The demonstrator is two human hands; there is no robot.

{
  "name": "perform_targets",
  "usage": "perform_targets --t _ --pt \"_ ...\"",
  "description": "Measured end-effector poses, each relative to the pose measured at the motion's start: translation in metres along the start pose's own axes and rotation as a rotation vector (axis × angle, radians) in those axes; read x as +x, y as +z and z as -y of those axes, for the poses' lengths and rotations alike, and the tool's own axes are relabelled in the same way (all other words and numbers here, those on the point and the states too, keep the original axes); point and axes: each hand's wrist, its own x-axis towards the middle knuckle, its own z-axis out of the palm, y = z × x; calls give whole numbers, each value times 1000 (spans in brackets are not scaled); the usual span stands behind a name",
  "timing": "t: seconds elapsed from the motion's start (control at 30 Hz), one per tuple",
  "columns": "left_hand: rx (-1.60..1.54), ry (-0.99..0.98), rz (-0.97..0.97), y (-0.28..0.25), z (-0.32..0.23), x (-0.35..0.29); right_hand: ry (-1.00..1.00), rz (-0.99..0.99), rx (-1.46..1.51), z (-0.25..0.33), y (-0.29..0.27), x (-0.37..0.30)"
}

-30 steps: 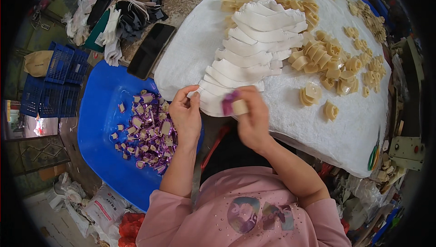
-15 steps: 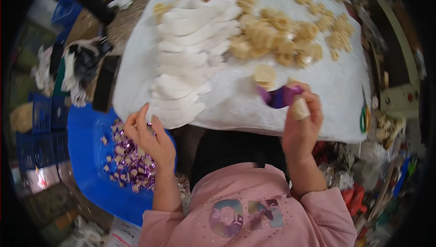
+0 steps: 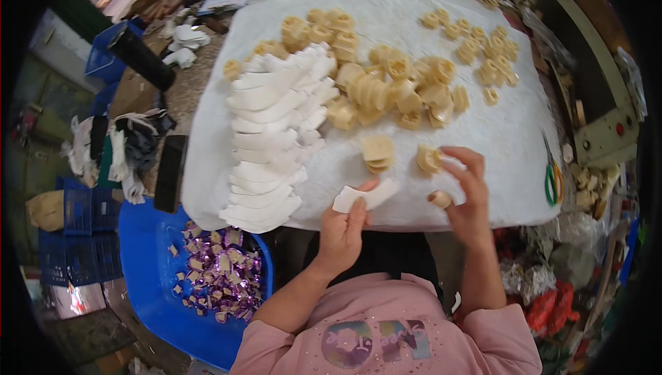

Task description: The recorder is assembling small beige plastic components for shoes, likely heel or sole parts, by pressing them into purple decorative or structural bases and trimming excess material with scissors.

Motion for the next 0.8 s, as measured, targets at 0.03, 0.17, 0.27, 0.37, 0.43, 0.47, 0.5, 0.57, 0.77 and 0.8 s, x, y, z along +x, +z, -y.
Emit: perform_targets --t 0.03,0.17,0.27,0.37,0.43,0.47,0.5,0.57,0.77,0.8 --pt "-94 -125 85 -1 1 0 60 63 7 -13 -7 2" --pt "-197 -120 178 20 0 9 33 138 9 -63 10 -13" --pt "-108 -28 242 36 0 24 7 97 -49 -54 19 -11" --pt "37 283 193 59 12 41 21 110 -9 -52 17 -7" --pt "-13 357 208 70 18 47 40 133 40 -52 13 -3" --pt "-12 354 207 71 21 48 122 126 82 -52 11 -1" --pt "120 428 184 72 24 48 204 120 125 -53 11 1" --pt "246 507 169 76 18 45 369 1 228 -72 12 -10" --pt "268 392 182 76 8 38 608 -284 564 -69 3 -13" --pt "216 327 179 71 3 37 388 -235 289 -66 -3 -12"
